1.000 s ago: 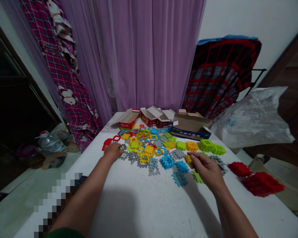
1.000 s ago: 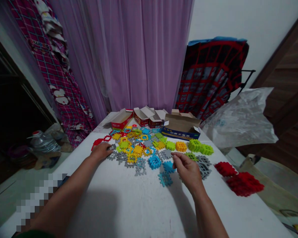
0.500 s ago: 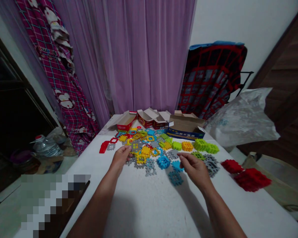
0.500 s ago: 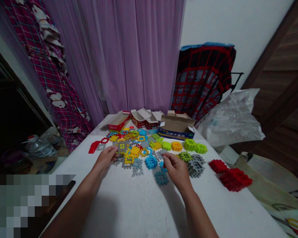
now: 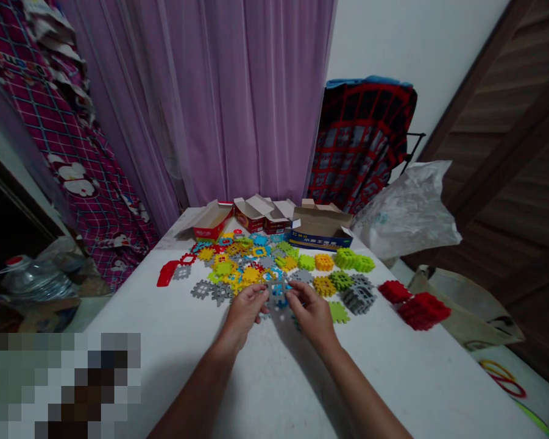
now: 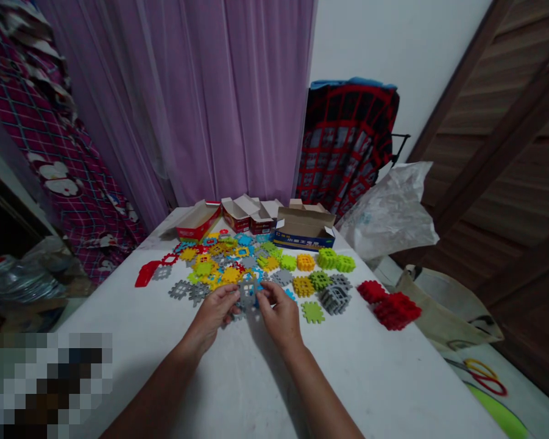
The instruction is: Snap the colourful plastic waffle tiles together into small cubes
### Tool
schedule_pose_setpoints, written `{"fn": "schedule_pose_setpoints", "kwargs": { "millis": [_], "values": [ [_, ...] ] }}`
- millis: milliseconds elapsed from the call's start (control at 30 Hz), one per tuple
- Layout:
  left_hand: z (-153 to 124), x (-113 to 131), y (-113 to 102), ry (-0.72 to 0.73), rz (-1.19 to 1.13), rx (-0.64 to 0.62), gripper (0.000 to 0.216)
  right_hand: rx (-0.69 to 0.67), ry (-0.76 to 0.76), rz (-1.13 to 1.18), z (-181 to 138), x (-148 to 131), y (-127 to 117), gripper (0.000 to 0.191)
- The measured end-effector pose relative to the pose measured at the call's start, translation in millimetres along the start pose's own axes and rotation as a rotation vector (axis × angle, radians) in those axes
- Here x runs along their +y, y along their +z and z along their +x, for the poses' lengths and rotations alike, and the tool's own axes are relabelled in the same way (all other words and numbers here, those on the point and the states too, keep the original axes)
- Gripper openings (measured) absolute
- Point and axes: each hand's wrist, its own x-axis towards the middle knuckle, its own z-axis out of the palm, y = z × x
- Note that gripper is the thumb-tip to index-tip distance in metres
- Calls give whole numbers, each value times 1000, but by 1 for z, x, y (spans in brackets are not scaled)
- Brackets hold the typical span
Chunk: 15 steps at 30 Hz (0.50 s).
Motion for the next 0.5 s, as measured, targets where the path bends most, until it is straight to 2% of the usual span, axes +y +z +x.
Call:
{"fn": "schedule_pose_setpoints", "kwargs": {
  "millis": [167, 300, 500],
  "values": [
    [1, 1, -4, 8, -1, 23, 46, -69, 20, 65, 0, 1, 1, 41],
    [3, 0, -7, 10, 14, 36, 46, -137, 25, 72, -1, 2, 1, 37],
    [0, 1, -7, 12, 32, -26, 48, -86, 110, 151, -3, 5, 6, 38]
  ]
}}
